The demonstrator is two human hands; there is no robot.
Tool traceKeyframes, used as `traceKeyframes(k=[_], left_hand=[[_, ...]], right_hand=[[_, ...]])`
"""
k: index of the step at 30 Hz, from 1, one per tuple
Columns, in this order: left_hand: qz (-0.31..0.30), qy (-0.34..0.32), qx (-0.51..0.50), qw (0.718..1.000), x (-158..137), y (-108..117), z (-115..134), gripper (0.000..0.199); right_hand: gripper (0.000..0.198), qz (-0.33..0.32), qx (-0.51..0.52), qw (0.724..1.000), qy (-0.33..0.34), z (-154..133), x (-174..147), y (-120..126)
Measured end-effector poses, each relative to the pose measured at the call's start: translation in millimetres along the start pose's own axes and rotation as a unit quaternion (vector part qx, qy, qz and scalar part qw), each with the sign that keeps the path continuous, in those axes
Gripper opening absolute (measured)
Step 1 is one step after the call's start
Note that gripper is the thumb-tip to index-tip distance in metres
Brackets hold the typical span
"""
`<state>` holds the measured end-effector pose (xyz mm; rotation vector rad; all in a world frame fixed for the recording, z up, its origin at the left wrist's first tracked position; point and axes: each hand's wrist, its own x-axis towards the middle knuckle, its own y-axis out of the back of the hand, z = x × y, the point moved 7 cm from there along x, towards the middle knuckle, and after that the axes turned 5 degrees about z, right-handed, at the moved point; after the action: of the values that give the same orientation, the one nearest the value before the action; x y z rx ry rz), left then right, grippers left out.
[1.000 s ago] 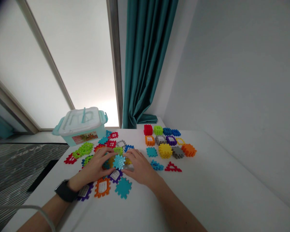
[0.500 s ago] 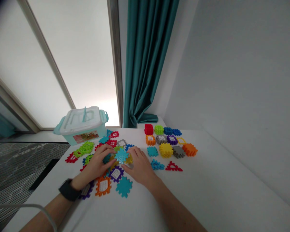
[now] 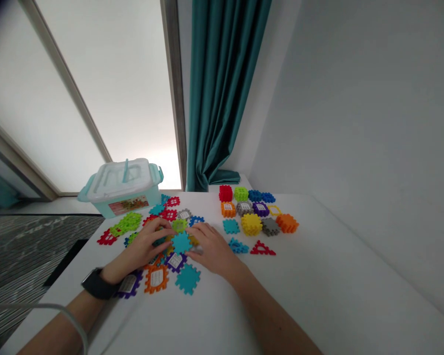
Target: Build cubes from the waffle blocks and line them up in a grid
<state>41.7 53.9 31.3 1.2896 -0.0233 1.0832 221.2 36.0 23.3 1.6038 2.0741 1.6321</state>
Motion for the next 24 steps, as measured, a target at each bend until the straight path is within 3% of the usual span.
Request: traceKeyframes(k=[7, 12, 18, 24], left_hand=[[-0.013, -0.007, 0.018, 1.0, -1, -3, 1, 0.021], [0.002, 0.007, 0.039, 0.999, 0, 1, 5, 0.027], [-0.002, 0.014, 0.058, 0.998, 1, 0, 12, 0.056], [0.01, 0.006, 0.072, 0.997, 2, 0, 13, 0.047]], right_hand=[[0.06, -0.011, 0.018, 1.0, 0.011, -6, 1, -1], [0.057, 0.03, 0.023, 0.999, -0.009, -1, 2, 4], [0.053, 0.045, 0.025, 0.999, -0.014, -1, 2, 6], [0.055, 0.055, 0.019, 0.998, -0.005, -7, 2, 9]])
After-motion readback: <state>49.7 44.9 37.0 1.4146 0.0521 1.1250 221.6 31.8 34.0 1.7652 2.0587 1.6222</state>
